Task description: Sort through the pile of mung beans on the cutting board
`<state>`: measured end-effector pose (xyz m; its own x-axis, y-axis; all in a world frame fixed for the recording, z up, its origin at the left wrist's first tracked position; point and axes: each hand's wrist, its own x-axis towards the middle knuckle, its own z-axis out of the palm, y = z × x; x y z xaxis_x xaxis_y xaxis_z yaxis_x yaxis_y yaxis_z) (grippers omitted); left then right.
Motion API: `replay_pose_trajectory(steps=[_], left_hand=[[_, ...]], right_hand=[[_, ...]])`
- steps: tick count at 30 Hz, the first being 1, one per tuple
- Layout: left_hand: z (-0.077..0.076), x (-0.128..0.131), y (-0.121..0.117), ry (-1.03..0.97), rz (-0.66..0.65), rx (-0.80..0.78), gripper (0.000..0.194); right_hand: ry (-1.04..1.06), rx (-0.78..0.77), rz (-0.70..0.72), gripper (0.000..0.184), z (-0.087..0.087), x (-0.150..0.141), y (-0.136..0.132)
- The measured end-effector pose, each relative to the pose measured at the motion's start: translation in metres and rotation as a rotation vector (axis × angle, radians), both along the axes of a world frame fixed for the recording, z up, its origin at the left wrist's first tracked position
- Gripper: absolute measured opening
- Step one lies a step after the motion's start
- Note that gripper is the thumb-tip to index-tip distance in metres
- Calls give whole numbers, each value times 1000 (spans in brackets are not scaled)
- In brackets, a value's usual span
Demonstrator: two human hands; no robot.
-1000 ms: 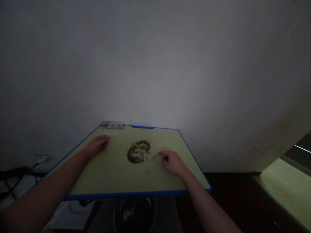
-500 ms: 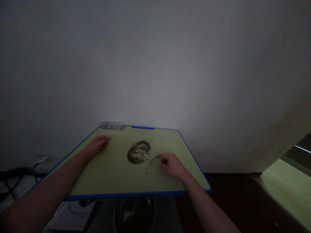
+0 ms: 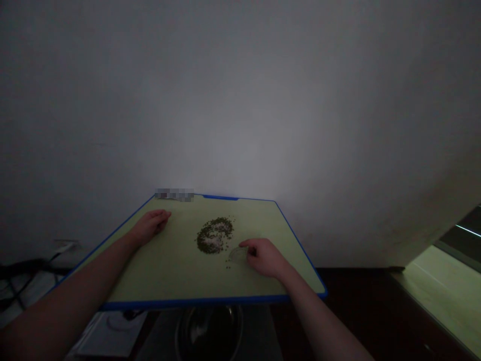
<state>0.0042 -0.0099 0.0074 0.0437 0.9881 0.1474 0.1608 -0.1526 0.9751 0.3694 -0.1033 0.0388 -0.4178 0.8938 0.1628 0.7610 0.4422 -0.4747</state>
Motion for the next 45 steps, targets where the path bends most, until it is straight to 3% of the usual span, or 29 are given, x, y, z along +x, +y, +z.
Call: replay_pose_trajectory(steps=[10,21,26,29,38,45], left_hand=[[3,1,-2,27,14,8,33],[-1,-1,2,2,11,-6,32],[-1,0,2,-8,15,-3,32],[-1,0,1,-12,8,-11,33],[1,0,-1,-26,-3,-1,33],[-1,0,1,-11,11,-4,34]], right_hand=[[36,-42,-34,43,-8,-1,-8],[49,25,-249,39,-13,9,-6],[89,25,-210,39,-17,-9,-8],[79,60,-263,42,-17,-14,-5],[31,41,-437,44,-10,18,-1],[116,61,-312,48,-13,-2,4]])
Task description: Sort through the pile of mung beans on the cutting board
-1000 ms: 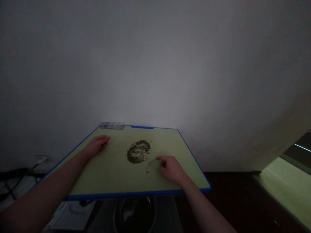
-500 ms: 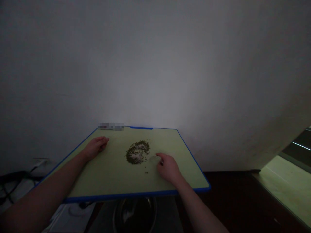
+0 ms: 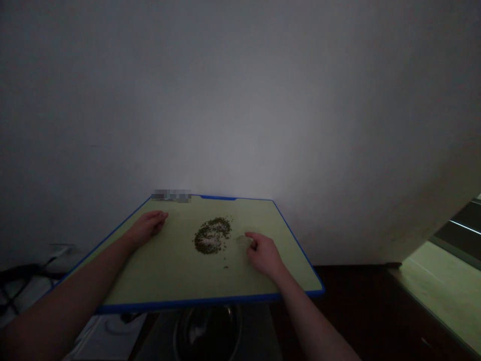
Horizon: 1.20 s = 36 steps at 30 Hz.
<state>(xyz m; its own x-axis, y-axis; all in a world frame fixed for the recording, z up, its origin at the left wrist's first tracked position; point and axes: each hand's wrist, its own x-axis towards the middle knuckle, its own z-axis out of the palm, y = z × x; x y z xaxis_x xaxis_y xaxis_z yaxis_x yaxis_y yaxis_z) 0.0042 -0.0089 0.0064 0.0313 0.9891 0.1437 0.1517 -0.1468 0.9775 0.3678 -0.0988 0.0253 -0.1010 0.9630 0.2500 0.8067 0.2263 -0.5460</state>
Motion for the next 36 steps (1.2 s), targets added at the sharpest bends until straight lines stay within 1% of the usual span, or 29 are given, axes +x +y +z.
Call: replay_pose_trajectory(steps=[2,5,7,12,15,20,23,28,36], left_hand=[[-1,0,0,12,9,15,34],[-1,-1,1,34,12,22,34],[-1,-1,0,33,6,12,34],[1,0,-1,27,2,-11,34],[2,1,-1,26,-3,-7,35],[3,1,-2,39,6,-3,34],[2,0,-2,38,10,2,34],[3,1,-2,33,1,1,33],[2,1,-2,11,5,-18,33]], right_hand=[[-7,-9,35,48,-2,-12,2],[-27,-24,8,49,-5,-20,5],[-37,-41,-31,49,-6,-16,7],[-47,-69,-150,47,-3,11,8],[-31,-64,-151,48,-1,16,6],[12,-66,-20,48,-5,-5,-5],[13,-64,15,47,-7,-18,-9],[-15,-57,4,48,-5,-28,-5],[-49,-25,-77,47,-5,-35,10]])
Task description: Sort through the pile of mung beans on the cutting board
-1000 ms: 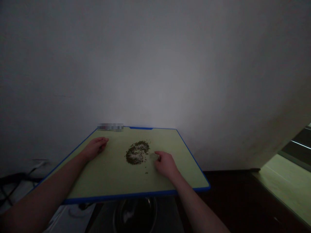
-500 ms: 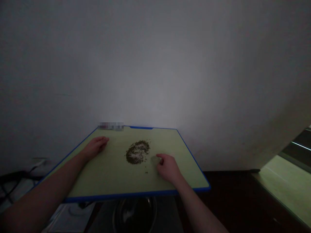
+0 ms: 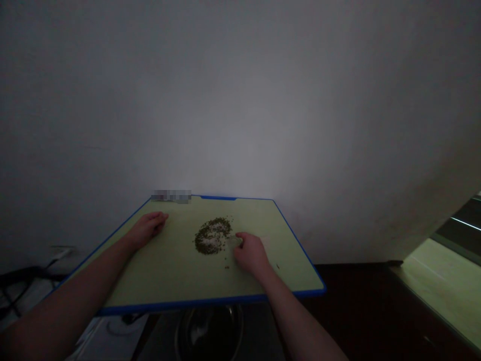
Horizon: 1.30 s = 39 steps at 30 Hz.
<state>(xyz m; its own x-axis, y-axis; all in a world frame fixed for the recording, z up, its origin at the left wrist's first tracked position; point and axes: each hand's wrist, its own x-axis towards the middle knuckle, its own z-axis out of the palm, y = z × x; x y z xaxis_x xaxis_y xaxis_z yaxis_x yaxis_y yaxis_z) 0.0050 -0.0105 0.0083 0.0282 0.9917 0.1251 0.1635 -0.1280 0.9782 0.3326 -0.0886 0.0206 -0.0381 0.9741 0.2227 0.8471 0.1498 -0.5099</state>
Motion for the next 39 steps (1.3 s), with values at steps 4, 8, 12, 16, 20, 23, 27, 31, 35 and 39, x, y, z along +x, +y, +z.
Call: replay_pose_trajectory(steps=[4,8,12,16,20,23,27,31,35,39], left_hand=[[2,1,-1,18,-12,9,34],[2,1,-1,-7,-21,8,34],[-2,-2,2,4,-21,15,34],[-5,-5,4,7,-9,23,34],[-4,-4,4,4,-25,16,36],[-2,-2,2,14,-19,7,36],[-1,-1,1,20,-15,8,36],[-2,-1,1,16,-28,11,35],[-1,0,1,-9,-13,17,34],[0,0,0,-2,-9,20,33]], right_hand=[[-18,-16,-71,45,2,12,1],[-4,-34,-130,44,3,35,1],[2,-28,-180,42,1,54,3],[38,-14,-158,44,-3,50,2],[87,-24,-32,46,-5,29,-3],[73,-27,0,47,-4,14,-1],[19,-7,-41,44,-2,7,9],[13,-33,-89,44,-1,14,16],[20,-47,-154,45,-2,32,17],[19,-50,-220,45,-2,55,16]])
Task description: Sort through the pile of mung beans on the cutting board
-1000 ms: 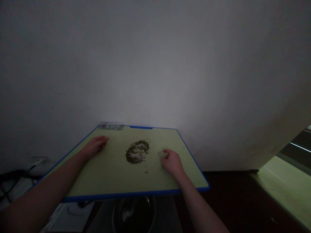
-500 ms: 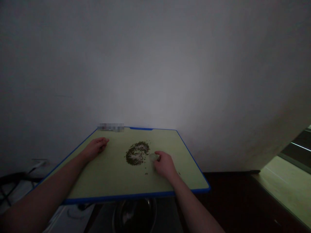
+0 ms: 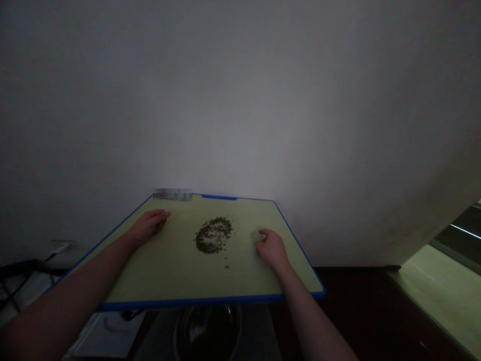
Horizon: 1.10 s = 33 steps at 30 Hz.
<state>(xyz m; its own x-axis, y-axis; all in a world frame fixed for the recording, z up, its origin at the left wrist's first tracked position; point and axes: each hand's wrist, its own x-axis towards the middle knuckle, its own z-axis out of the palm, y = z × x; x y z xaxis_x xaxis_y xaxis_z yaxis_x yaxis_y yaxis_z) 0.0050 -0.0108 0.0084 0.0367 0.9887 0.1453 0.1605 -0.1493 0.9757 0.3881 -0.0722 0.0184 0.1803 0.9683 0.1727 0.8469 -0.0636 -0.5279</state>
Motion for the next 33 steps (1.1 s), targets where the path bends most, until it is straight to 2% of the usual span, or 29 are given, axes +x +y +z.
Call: replay_pose_trajectory(steps=[5,11,17,22,28,33], left_hand=[[1,-1,0,8,-10,-2,33],[0,0,0,-13,-11,-12,34],[-1,0,1,-10,-5,-25,34],[1,-1,0,18,-6,-12,34],[0,-1,1,15,-5,-15,34],[-3,-1,3,7,3,-2,34]], right_hand=[[15,27,0,46,3,11,-1],[62,25,116,48,4,-25,4],[28,37,98,44,0,-48,15],[12,37,48,43,-3,-36,19],[-19,58,-1,40,-4,-10,12],[8,37,-3,46,8,19,21]])
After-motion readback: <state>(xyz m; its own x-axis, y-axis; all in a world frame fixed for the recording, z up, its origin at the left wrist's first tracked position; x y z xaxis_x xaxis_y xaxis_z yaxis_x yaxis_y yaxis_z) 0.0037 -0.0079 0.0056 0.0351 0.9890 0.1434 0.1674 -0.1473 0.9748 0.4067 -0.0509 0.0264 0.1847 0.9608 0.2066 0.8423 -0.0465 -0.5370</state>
